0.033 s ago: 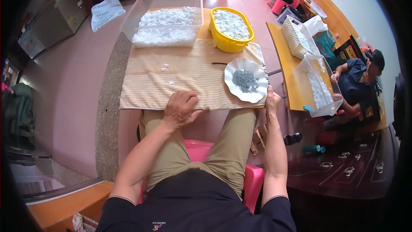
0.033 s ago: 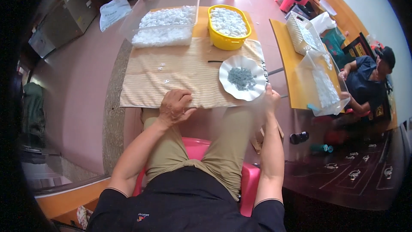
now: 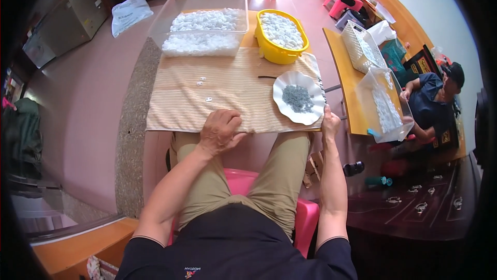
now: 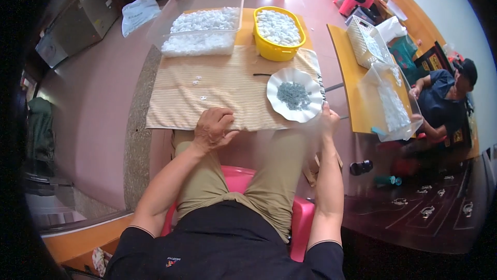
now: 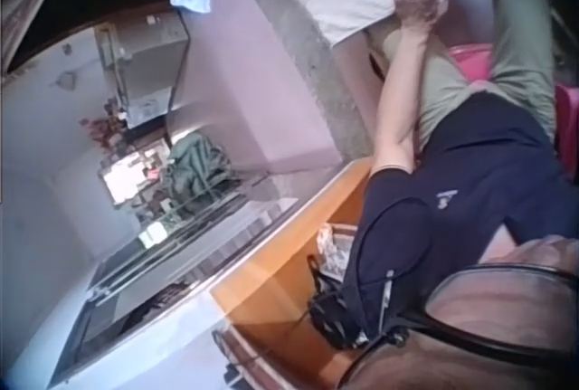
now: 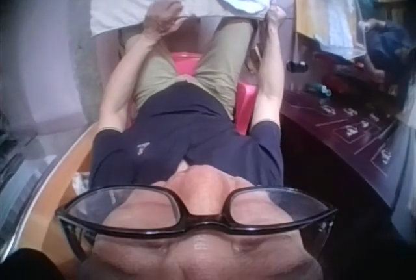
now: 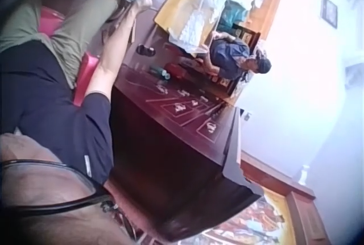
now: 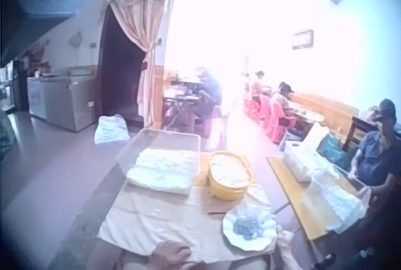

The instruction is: Assembling small white plastic components by hand at a workstation.

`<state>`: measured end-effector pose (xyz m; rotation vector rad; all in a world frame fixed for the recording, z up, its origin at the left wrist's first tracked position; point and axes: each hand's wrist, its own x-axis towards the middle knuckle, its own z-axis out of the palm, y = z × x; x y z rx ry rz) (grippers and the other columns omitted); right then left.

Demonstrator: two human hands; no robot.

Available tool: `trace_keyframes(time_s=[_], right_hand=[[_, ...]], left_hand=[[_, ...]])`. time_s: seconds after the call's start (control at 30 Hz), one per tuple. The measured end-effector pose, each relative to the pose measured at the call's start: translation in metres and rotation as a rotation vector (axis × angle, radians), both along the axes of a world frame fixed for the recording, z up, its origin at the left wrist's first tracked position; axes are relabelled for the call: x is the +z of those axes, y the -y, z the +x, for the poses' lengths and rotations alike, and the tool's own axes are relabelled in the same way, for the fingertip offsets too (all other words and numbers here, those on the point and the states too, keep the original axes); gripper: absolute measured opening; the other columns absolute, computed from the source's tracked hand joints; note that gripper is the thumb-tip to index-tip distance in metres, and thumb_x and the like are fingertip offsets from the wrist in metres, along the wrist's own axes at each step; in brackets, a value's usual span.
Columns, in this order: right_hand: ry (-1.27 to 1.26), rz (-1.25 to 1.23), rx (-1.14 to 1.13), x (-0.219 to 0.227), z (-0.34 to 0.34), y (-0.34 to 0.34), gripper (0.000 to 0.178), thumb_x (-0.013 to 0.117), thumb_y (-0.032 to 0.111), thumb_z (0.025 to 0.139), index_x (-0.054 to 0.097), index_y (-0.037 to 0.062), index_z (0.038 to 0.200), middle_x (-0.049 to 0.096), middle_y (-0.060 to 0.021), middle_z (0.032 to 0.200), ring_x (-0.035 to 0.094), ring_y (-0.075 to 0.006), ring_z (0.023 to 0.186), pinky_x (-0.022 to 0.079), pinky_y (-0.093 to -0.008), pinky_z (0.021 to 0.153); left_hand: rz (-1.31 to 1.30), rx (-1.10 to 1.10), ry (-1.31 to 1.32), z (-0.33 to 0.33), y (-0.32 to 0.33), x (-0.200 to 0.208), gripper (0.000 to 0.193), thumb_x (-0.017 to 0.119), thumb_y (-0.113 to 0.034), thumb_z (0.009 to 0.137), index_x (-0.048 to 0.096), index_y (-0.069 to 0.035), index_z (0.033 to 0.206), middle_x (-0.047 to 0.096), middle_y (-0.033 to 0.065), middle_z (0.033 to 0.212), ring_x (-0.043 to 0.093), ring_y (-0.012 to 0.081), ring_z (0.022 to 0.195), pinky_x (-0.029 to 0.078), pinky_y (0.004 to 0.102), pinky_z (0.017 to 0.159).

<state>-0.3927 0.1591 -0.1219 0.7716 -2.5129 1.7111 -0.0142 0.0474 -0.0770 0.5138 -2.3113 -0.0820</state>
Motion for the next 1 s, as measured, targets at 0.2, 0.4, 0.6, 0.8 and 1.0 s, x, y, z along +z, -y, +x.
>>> trace_keyframes(time_s=[0.2,0.4,0.6,0.8,1.0], right_hand=[[0.142,-0.004,0.08,-0.014,-0.028,-0.005,0.06,0.056,0.049,0.09,0.063,-0.0055,0.068,0.057,-0.0035,0.058,0.05,-0.0155,0.056,0.043,-0.0351,0.056],[-0.159,-0.05,-0.026,-0.005,0.012,-0.052,0.039,0.059,0.028,0.093,0.06,-0.0058,0.112,0.065,-0.0118,0.101,0.06,-0.0168,0.09,0.048,-0.0308,0.081],[-0.099,0.179,0.286,0.002,0.133,-0.136,0.03,0.063,0.013,0.086,0.057,-0.0027,0.111,0.061,-0.0141,0.099,0.059,-0.0219,0.087,0.047,-0.0321,0.081],[-0.119,0.679,0.572,0.031,0.175,-0.169,0.023,0.062,0.016,0.086,0.062,0.0013,0.103,0.064,-0.0195,0.087,0.064,-0.0369,0.076,0.05,-0.0413,0.067],[-0.23,0.652,0.534,0.024,0.171,-0.188,0.014,0.068,0.01,0.079,0.065,0.0007,0.088,0.063,-0.0162,0.072,0.062,-0.0327,0.062,0.049,-0.0387,0.057]], left_hand=[[0.028,-0.083,-0.024,0.006,0.0,0.008,0.039,0.075,-0.026,0.067,0.057,-0.007,0.095,0.057,0.0094,0.108,0.054,0.0275,0.101,0.045,0.0406,0.087],[0.105,-0.067,-0.004,0.062,-0.045,0.027,0.036,0.074,-0.02,0.071,0.058,-0.004,0.099,0.057,0.0143,0.112,0.054,0.0322,0.104,0.044,0.0417,0.091],[0.359,0.155,0.191,0.141,-0.078,0.017,0.026,0.073,-0.019,0.074,0.061,-0.005,0.092,0.059,0.011,0.106,0.058,0.0301,0.097,0.048,0.039,0.083],[0.522,0.32,0.287,0.179,-0.089,0.01,0.027,0.075,-0.017,0.07,0.063,-0.003,0.091,0.063,0.0136,0.096,0.061,0.0316,0.09,0.05,0.0392,0.076],[0.6,0.417,0.285,0.179,-0.089,0.005,0.019,0.072,-0.017,0.073,0.065,-0.006,0.086,0.066,0.0099,0.085,0.063,0.0298,0.078,0.051,0.0379,0.069]])
